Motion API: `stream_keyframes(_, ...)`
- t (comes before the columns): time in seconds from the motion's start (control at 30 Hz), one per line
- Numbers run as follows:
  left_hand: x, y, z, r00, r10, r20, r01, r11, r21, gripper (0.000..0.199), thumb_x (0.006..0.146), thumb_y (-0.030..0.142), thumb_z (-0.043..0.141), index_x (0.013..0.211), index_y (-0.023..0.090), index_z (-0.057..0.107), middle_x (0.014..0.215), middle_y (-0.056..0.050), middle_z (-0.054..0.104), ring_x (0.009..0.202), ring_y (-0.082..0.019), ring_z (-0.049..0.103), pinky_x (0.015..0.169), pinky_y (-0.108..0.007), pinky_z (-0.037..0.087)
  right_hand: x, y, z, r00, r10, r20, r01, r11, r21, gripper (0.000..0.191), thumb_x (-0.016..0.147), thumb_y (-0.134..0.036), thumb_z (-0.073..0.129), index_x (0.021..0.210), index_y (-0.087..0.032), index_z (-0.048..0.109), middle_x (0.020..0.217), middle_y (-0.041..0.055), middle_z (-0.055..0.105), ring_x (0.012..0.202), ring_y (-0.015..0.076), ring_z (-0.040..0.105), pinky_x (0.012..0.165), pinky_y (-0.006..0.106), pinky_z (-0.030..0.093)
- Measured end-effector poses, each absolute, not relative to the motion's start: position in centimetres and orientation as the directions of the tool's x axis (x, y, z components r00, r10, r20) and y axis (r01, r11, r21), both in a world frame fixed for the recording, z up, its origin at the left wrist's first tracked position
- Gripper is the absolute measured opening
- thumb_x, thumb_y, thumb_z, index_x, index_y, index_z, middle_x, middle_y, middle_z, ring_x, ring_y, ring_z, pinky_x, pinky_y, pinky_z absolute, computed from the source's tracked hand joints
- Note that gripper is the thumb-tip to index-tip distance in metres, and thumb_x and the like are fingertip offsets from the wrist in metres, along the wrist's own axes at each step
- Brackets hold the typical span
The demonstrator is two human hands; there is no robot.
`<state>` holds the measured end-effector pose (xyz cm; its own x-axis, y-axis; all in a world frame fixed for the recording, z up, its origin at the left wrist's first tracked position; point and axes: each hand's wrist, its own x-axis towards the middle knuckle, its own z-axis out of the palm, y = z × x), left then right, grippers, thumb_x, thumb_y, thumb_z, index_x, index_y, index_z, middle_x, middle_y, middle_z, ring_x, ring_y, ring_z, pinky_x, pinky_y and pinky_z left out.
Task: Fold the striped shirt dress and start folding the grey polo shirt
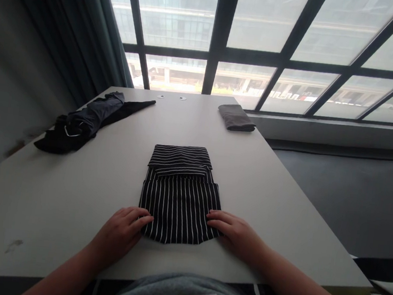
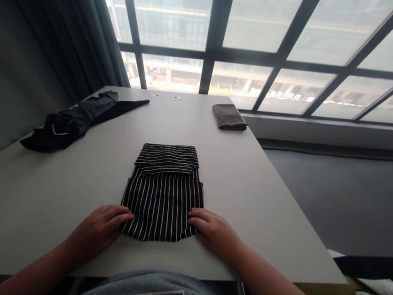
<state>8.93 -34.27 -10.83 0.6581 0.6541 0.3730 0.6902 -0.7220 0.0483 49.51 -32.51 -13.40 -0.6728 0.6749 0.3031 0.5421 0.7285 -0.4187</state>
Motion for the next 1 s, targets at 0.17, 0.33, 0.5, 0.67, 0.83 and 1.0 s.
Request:
stream_keyframes(0.17, 9.7, -34.0, -9.8, 0.695, 0.567, 0.442, 0.630, -0.776, 0.005, 0.033, 0.095, 0.002, 0.054, 0.119, 0.021, 0.067, 0.110, -0.007, 0.076, 0.097, -0.021, 0.071, 0.087, -0.037, 0.057, 49.8, -32.2, -12.6, -0.665, 0.700, 0.260, 0.529, 0.687, -0.498, 0.050, 0.082, -0.001, 0.052, 0.124, -0.020, 0.072, 0.132, 0.0111, 0.074, 0.126, 0.0239, 0.069, 0.109, 0.040, 0.056)
stream_keyframes(0.33, 10.2, -34.5, -7.7, 0.732, 0.481, 0.482, 0.491, -0.863, 0.116, 0.018, 0.102, 0.009, 0.053, 0.108, 0.019, 0.067, 0.095, -0.004, 0.077, 0.080, -0.015, 0.071, 0.076, -0.029, 0.057, 50.3, -32.6, -10.3, -0.687, 0.715, 0.133, 0.539, 0.624, -0.566, 0.049, 0.080, -0.001, 0.054, 0.120, -0.023, 0.072, 0.116, 0.0076, 0.079, 0.106, 0.0221, 0.075, 0.097, 0.038, 0.059)
stream_keyframes(0.5, 9.6, -33.5, -4.6, 0.676, 0.527, 0.515, 0.479, -0.845, 0.236, 0.020, 0.104, 0.014, 0.056, 0.117, 0.021, 0.069, 0.095, -0.003, 0.079, 0.082, -0.014, 0.074, 0.078, -0.025, 0.059, 51.1, -31.3, -7.0, -0.667, 0.729, 0.153, 0.496, 0.588, -0.638, 0.030, 0.092, -0.013, 0.057, 0.116, -0.022, 0.073, 0.100, 0.0066, 0.080, 0.088, 0.0198, 0.074, 0.083, 0.033, 0.056)
stream_keyframes(0.67, 8.9, -28.0, -1.4, 0.578, 0.635, 0.512, 0.554, -0.766, 0.325, 0.018, 0.103, 0.026, 0.061, 0.112, 0.023, 0.076, 0.096, -0.002, 0.081, 0.081, -0.015, 0.076, 0.073, -0.023, 0.058, 51.0, -26.3, -5.2, -0.486, 0.845, 0.223, 0.405, 0.443, -0.800, 0.022, 0.096, -0.038, 0.065, 0.104, -0.020, 0.075, 0.087, 0.0045, 0.076, 0.075, 0.0186, 0.068, 0.070, 0.032, 0.053)
stream_keyframes(0.83, 9.2, -19.1, -0.4, 0.449, 0.786, 0.425, 0.699, -0.605, 0.381, 0.033, 0.099, 0.046, 0.059, 0.107, 0.020, 0.079, 0.093, -0.003, 0.081, 0.070, -0.017, 0.071, 0.065, -0.025, 0.053, 49.7, -18.5, -5.8, -0.264, 0.949, 0.174, 0.242, 0.240, -0.940, 0.032, 0.084, -0.049, 0.077, 0.096, -0.019, 0.076, 0.085, 0.0047, 0.074, 0.076, 0.0196, 0.067, 0.071, 0.034, 0.056)
stream_keyframes(1.0, 9.3, -11.5, -3.2, 0.437, 0.841, 0.319, 0.761, -0.535, 0.368, 0.039, 0.095, 0.051, 0.054, 0.102, 0.020, 0.078, 0.084, -0.002, 0.078, 0.071, -0.018, 0.068, 0.075, -0.029, 0.052, 48.5, -12.8, -7.0, -0.170, 0.985, -0.007, 0.336, 0.052, -0.940, 0.019, 0.089, -0.035, 0.070, 0.092, -0.016, 0.072, 0.079, 0.0054, 0.072, 0.065, 0.0173, 0.064, 0.055, 0.028, 0.053)
